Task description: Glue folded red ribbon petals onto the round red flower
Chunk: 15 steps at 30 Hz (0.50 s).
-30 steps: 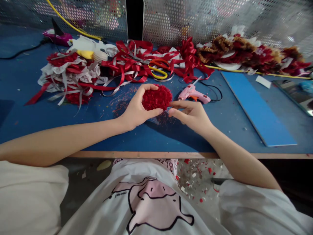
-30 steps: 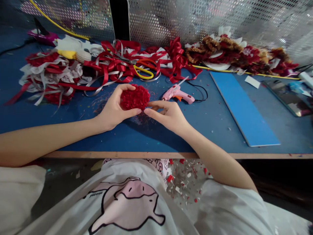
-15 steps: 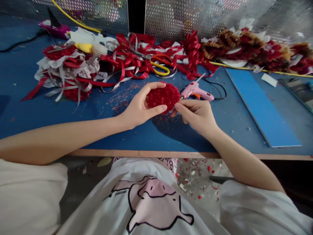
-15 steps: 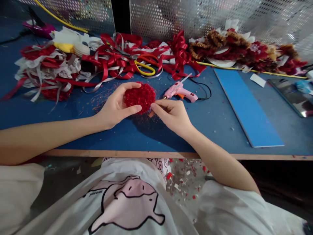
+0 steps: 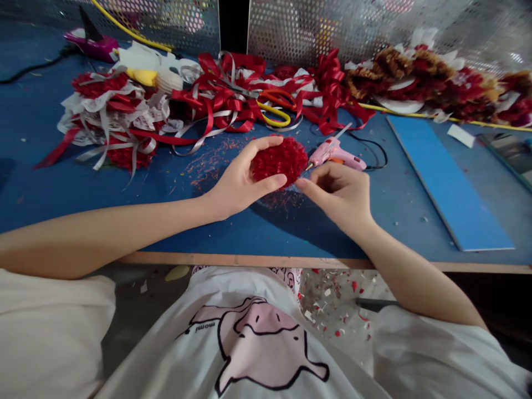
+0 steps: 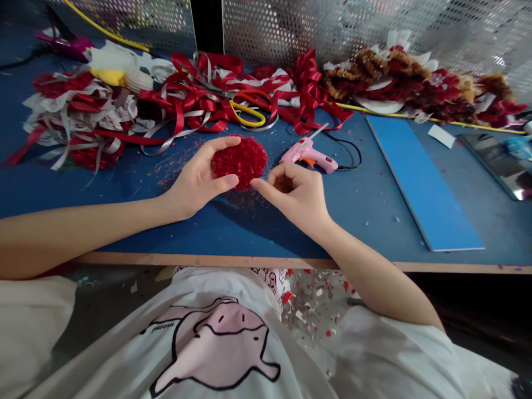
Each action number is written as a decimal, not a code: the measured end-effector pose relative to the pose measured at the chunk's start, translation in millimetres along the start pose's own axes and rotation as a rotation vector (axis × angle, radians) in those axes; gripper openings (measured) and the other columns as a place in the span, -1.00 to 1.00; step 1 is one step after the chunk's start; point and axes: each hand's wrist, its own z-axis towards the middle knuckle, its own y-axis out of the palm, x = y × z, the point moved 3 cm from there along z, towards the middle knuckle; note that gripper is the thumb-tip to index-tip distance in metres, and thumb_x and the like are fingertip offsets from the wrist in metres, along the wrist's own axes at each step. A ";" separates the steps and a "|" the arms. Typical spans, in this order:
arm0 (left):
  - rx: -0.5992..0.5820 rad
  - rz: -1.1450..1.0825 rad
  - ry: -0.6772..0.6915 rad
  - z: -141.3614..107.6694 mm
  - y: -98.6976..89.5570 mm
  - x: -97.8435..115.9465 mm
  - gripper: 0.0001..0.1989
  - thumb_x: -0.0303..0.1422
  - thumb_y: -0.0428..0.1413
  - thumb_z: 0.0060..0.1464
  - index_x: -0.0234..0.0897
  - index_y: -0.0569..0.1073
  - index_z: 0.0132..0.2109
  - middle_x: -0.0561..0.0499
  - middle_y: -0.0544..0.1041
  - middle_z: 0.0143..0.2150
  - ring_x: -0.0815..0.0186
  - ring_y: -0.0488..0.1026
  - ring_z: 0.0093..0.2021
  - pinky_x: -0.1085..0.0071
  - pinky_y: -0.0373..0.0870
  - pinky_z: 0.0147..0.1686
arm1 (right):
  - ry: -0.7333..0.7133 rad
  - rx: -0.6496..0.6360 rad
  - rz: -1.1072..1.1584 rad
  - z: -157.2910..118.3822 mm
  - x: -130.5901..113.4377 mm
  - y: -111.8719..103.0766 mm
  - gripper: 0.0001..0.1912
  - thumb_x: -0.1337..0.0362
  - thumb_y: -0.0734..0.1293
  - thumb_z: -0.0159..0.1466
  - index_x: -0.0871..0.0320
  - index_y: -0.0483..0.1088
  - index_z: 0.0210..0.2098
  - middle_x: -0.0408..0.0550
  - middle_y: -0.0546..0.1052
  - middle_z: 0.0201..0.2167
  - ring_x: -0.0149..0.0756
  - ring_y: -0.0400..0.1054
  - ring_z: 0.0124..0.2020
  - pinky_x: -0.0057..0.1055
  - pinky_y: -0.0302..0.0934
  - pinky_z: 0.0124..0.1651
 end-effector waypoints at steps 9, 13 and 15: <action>-0.034 -0.032 0.007 -3.2 4.4 -1.1 -0.15 0.17 0.38 0.01 -0.04 0.30 0.31 -0.09 0.30 0.49 -0.05 0.32 0.47 -0.05 0.40 0.43 | -0.424 -0.086 -0.055 -5.3 -9.4 0.2 -0.93 0.26 0.48 0.37 -0.05 0.67 -0.21 -0.12 0.64 -0.33 -0.33 0.45 -0.35 -0.30 0.34 -0.25; 0.009 0.030 0.010 -0.8 0.6 -6.2 -0.14 0.23 0.36 0.00 -0.06 0.32 0.29 -0.11 0.35 0.45 -0.05 0.36 0.45 -0.04 0.38 0.44 | -0.285 0.072 0.129 1.6 -3.0 -4.4 -0.82 0.07 0.44 0.39 -0.01 0.55 -0.29 -0.09 0.52 -0.39 -0.29 0.37 -0.37 -0.22 0.33 -0.22; 0.042 0.061 0.017 1.0 -2.0 -10.4 -0.15 0.25 0.35 0.01 -0.06 0.32 0.29 -0.11 0.38 0.42 -0.05 0.38 0.43 -0.02 0.39 0.43 | -0.218 0.096 0.344 7.2 1.3 -4.8 -0.69 -0.03 0.42 0.38 0.02 0.44 -0.37 -0.11 0.40 -0.42 -0.31 0.29 -0.42 -0.25 0.28 -0.29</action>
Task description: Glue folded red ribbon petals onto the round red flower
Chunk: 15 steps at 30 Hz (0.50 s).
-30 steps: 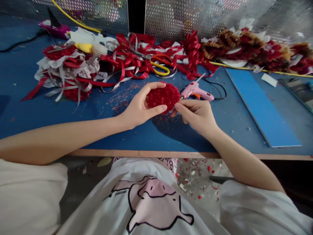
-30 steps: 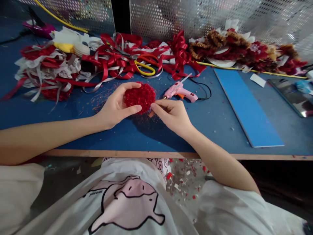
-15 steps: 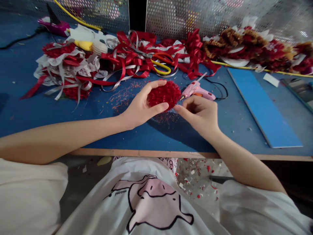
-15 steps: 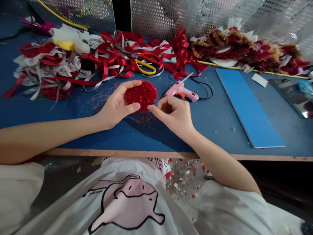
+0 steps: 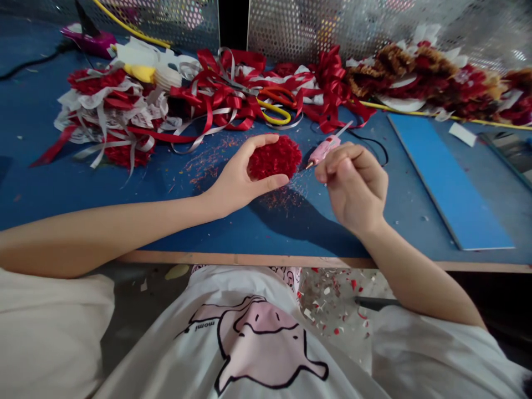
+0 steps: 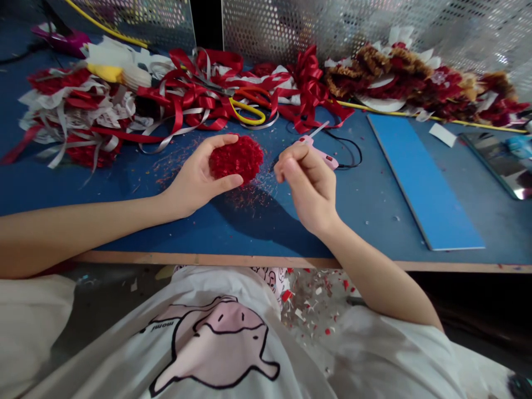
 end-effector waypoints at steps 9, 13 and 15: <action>0.035 -0.011 -0.004 1.4 -2.2 -3.5 -0.15 0.23 0.38 -0.03 -0.05 0.34 0.27 -0.09 0.43 0.38 -0.07 0.43 0.39 -0.07 0.43 0.40 | 0.136 -0.202 -0.155 -7.5 -3.4 6.8 -0.81 0.08 0.51 0.32 0.02 0.62 -0.35 -0.11 0.56 -0.46 -0.35 0.38 -0.48 -0.31 0.30 -0.40; 0.021 -0.004 0.010 0.8 -1.8 -2.3 -0.11 0.25 0.39 -0.07 -0.04 0.33 0.28 -0.10 0.40 0.40 -0.08 0.38 0.42 -0.05 0.43 0.40 | 0.103 -0.192 -0.230 -11.5 -5.4 12.2 -0.90 0.24 0.56 0.26 -0.02 0.71 -0.20 -0.16 0.66 -0.39 -0.38 0.45 -0.49 -0.35 0.37 -0.40; 0.011 0.018 -0.002 0.2 -1.1 -2.2 -0.09 0.26 0.38 -0.07 -0.02 0.33 0.29 -0.10 0.37 0.42 -0.10 0.36 0.44 -0.05 0.45 0.39 | 0.094 -0.207 -0.249 -12.1 -5.1 14.7 -0.94 0.22 0.55 0.27 0.01 0.70 -0.24 -0.16 0.66 -0.42 -0.39 0.46 -0.51 -0.38 0.37 -0.42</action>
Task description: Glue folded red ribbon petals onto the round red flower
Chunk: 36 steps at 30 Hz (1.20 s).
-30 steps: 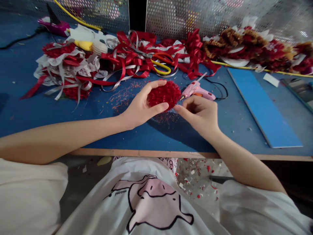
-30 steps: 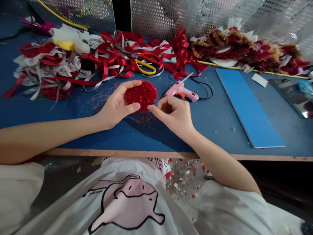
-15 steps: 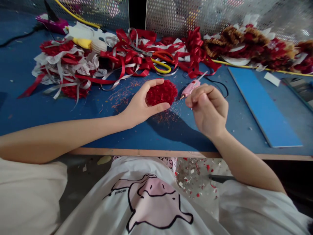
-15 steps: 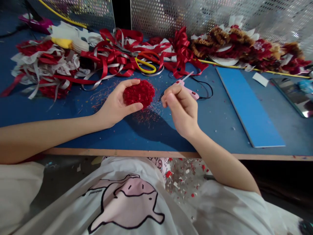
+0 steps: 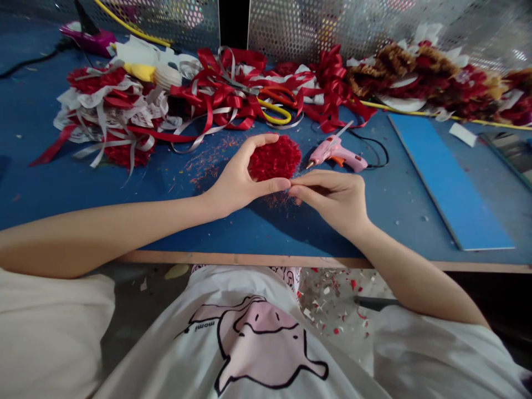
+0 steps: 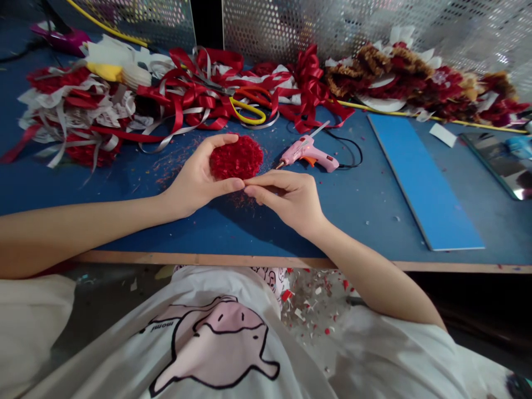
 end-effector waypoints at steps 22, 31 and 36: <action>-0.060 0.116 0.172 3.2 -0.7 -14.2 -0.07 0.24 0.38 -0.04 -0.04 0.30 0.34 -0.16 0.38 0.42 -0.10 0.32 0.46 -0.07 0.23 0.48 | -0.419 -0.091 -0.319 -3.1 -10.6 0.4 -0.89 0.44 0.38 0.36 0.10 0.50 -0.21 -0.15 0.57 -0.39 -0.40 0.46 -0.40 -0.42 0.37 -0.30; -0.078 0.101 0.161 3.1 0.5 -14.3 -0.06 0.24 0.39 -0.06 -0.04 0.30 0.34 -0.14 0.38 0.42 -0.09 0.33 0.46 -0.06 0.24 0.48 | -0.440 -0.111 -0.311 -2.7 -10.2 1.0 -0.88 0.46 0.36 0.33 0.12 0.48 -0.22 -0.14 0.54 -0.41 -0.41 0.43 -0.41 -0.42 0.33 -0.32; -0.091 0.097 0.147 2.0 0.9 -10.7 -0.07 0.24 0.38 -0.04 -0.03 0.30 0.34 -0.13 0.38 0.42 -0.08 0.34 0.45 -0.05 0.26 0.47 | -0.410 -0.114 -0.264 -3.0 -11.6 0.8 -0.89 0.45 0.38 0.31 0.11 0.46 -0.24 -0.15 0.51 -0.42 -0.40 0.39 -0.42 -0.39 0.30 -0.32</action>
